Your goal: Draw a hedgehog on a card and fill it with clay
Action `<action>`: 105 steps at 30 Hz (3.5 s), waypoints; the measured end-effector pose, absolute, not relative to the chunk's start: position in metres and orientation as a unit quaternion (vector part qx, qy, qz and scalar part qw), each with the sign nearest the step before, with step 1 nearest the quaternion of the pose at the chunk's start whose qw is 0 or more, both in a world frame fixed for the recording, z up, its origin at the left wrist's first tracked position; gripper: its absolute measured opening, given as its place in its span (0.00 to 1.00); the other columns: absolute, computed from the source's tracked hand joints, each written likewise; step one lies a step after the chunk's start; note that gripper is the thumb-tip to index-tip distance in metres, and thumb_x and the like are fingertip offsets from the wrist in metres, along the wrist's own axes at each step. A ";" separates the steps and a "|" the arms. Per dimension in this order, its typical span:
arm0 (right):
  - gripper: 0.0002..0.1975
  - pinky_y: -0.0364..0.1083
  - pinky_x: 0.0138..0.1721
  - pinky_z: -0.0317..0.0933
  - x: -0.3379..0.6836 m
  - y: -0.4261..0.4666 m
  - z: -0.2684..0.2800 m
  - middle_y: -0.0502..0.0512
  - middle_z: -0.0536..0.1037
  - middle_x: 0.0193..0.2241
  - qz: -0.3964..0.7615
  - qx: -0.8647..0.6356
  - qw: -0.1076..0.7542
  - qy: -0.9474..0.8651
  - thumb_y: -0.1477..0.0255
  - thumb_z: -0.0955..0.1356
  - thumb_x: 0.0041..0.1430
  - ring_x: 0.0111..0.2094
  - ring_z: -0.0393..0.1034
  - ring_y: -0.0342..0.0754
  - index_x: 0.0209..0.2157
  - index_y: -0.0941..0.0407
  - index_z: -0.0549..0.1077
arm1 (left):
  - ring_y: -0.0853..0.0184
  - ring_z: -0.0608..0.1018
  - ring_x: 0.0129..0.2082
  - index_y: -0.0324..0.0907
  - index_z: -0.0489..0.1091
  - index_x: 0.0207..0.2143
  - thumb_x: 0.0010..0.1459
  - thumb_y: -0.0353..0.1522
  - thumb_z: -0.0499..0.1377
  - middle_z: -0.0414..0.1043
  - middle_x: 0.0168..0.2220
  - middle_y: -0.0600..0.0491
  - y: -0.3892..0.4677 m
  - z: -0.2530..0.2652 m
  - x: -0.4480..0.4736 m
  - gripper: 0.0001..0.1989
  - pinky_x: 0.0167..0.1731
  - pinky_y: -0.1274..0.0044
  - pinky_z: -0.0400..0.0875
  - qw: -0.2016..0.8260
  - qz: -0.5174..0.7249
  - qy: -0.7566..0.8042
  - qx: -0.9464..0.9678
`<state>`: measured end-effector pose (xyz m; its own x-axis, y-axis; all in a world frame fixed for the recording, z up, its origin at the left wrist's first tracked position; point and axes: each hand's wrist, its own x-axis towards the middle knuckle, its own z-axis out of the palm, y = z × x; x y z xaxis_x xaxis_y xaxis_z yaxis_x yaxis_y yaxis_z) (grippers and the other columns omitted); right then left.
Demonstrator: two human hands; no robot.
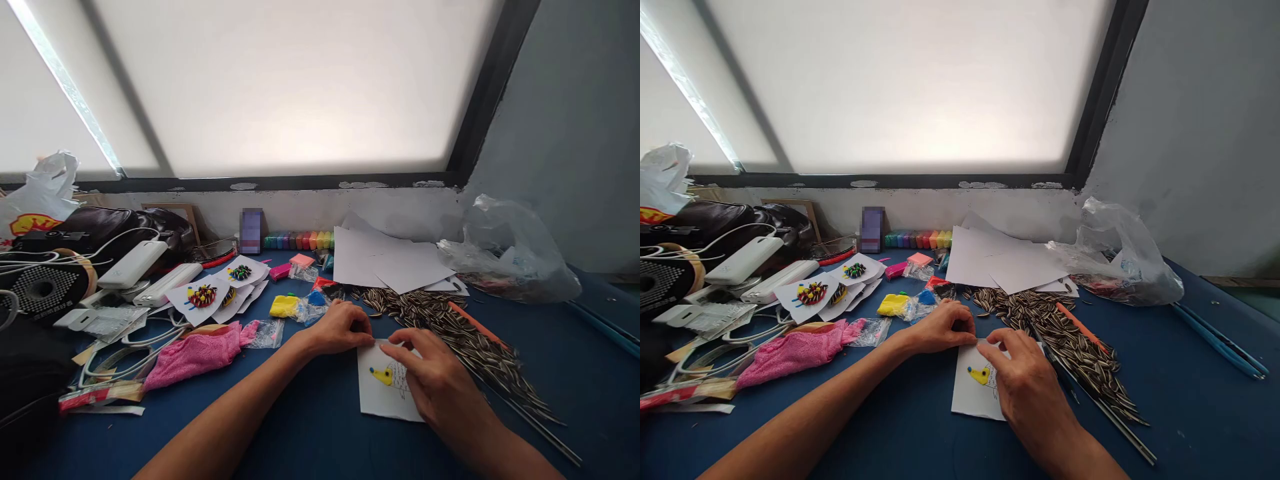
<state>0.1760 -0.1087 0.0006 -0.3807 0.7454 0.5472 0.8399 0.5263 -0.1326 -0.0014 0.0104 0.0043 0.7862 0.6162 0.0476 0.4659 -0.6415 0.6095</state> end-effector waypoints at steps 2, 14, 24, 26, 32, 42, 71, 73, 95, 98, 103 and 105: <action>0.21 0.52 0.38 0.69 0.185 -0.105 0.005 0.61 0.74 0.39 -0.090 -0.498 0.286 -0.814 0.85 0.59 0.54 0.40 0.70 0.52 0.42 0.57 0.76 | 0.68 0.73 0.35 0.39 0.74 0.29 0.54 0.33 0.63 0.75 0.30 0.55 0.011 0.008 -0.003 0.05 0.46 0.74 0.58 0.299 0.118 0.299 0.899; 0.16 0.51 0.37 0.69 0.211 -0.100 0.022 0.59 0.77 0.37 -0.083 -0.541 0.262 -0.795 0.81 0.60 0.59 0.38 0.72 0.52 0.42 0.56 0.76 | 0.70 0.73 0.28 0.40 0.74 0.25 0.50 0.33 0.63 0.73 0.24 0.56 0.010 0.024 -0.011 0.05 0.37 0.77 0.63 0.295 0.040 0.302 0.906; 0.13 0.45 0.31 0.66 0.189 -0.103 0.001 0.55 0.78 0.30 -0.063 -0.544 0.219 -0.807 0.82 0.59 0.58 0.31 0.74 0.48 0.35 0.56 0.73 | 0.68 0.73 0.32 0.40 0.75 0.29 0.51 0.26 0.56 0.74 0.31 0.53 0.014 0.020 -0.007 0.07 0.34 0.79 0.65 0.167 0.206 0.346 0.900; 0.13 0.44 0.29 0.64 0.184 -0.103 -0.004 0.55 0.77 0.28 -0.061 -0.550 0.211 -0.806 0.83 0.59 0.58 0.29 0.73 0.48 0.32 0.56 0.71 | 0.66 0.73 0.35 0.39 0.75 0.30 0.52 0.25 0.55 0.74 0.33 0.50 0.022 0.016 -0.011 0.08 0.37 0.77 0.66 0.148 0.233 0.382 0.882; 0.12 0.44 0.30 0.63 0.182 -0.099 -0.011 0.55 0.77 0.29 -0.055 -0.567 0.204 -0.796 0.84 0.58 0.58 0.31 0.74 0.48 0.32 0.56 0.69 | 0.64 0.74 0.40 0.39 0.75 0.36 0.55 0.26 0.54 0.74 0.39 0.48 0.034 -0.002 -0.028 0.10 0.44 0.74 0.68 0.120 0.266 0.454 0.842; 0.13 0.45 0.35 0.63 0.180 -0.100 -0.008 0.57 0.80 0.35 -0.035 -0.586 0.177 -0.790 0.82 0.57 0.62 0.36 0.75 0.49 0.38 0.57 0.71 | 0.54 0.67 0.56 0.41 0.71 0.49 0.46 0.29 0.65 0.68 0.54 0.45 0.044 -0.011 -0.034 0.25 0.57 0.65 0.60 0.115 0.276 0.457 0.838; 0.14 0.46 0.27 0.57 0.188 -0.099 0.007 0.55 0.78 0.26 0.079 -0.607 0.224 -0.759 0.70 0.56 0.61 0.27 0.72 0.50 0.36 0.54 0.71 | 0.72 0.76 0.25 0.35 0.69 0.40 0.58 0.44 0.59 0.76 0.35 0.46 0.027 0.041 -0.028 0.20 0.28 0.77 0.72 0.479 0.280 0.351 0.754; 0.14 0.45 0.25 0.57 0.189 -0.098 0.008 0.53 0.76 0.23 0.081 -0.608 0.243 -0.751 0.68 0.56 0.60 0.24 0.71 0.49 0.35 0.54 0.71 | 0.69 0.77 0.28 0.35 0.68 0.41 0.56 0.49 0.59 0.76 0.37 0.44 0.022 0.042 -0.023 0.25 0.29 0.77 0.72 0.540 0.265 0.314 0.735; 0.12 0.48 0.30 0.63 0.200 -0.093 0.014 0.55 0.80 0.28 0.080 -0.605 0.349 -0.711 0.64 0.61 0.57 0.29 0.74 0.51 0.32 0.54 0.73 | 0.66 0.77 0.40 0.36 0.72 0.47 0.54 0.29 0.59 0.75 0.45 0.44 0.051 0.031 -0.044 0.17 0.37 0.78 0.71 0.391 0.318 0.456 0.733; 0.11 0.48 0.30 0.62 0.198 -0.094 0.013 0.55 0.80 0.28 0.078 -0.602 0.344 -0.717 0.64 0.62 0.56 0.28 0.73 0.51 0.31 0.53 0.74 | 0.62 0.76 0.37 0.37 0.76 0.31 0.40 0.28 0.65 0.77 0.34 0.48 0.057 0.042 -0.068 0.11 0.34 0.78 0.69 0.328 0.238 0.500 0.765; 0.10 0.48 0.31 0.62 0.197 -0.094 0.011 0.54 0.80 0.27 0.079 -0.598 0.326 -0.728 0.65 0.63 0.56 0.28 0.73 0.51 0.30 0.53 0.74 | 0.67 0.73 0.25 0.41 0.75 0.22 0.23 0.25 0.69 0.73 0.24 0.56 0.058 0.046 -0.094 0.16 0.24 0.81 0.63 0.310 0.089 0.526 0.787; 0.10 0.47 0.30 0.61 0.197 -0.094 0.011 0.54 0.79 0.27 0.080 -0.596 0.320 -0.732 0.65 0.62 0.56 0.28 0.73 0.51 0.30 0.53 0.74 | 0.68 0.72 0.23 0.41 0.74 0.21 0.22 0.25 0.69 0.72 0.22 0.57 0.058 0.044 -0.097 0.15 0.22 0.81 0.62 0.307 0.067 0.526 0.791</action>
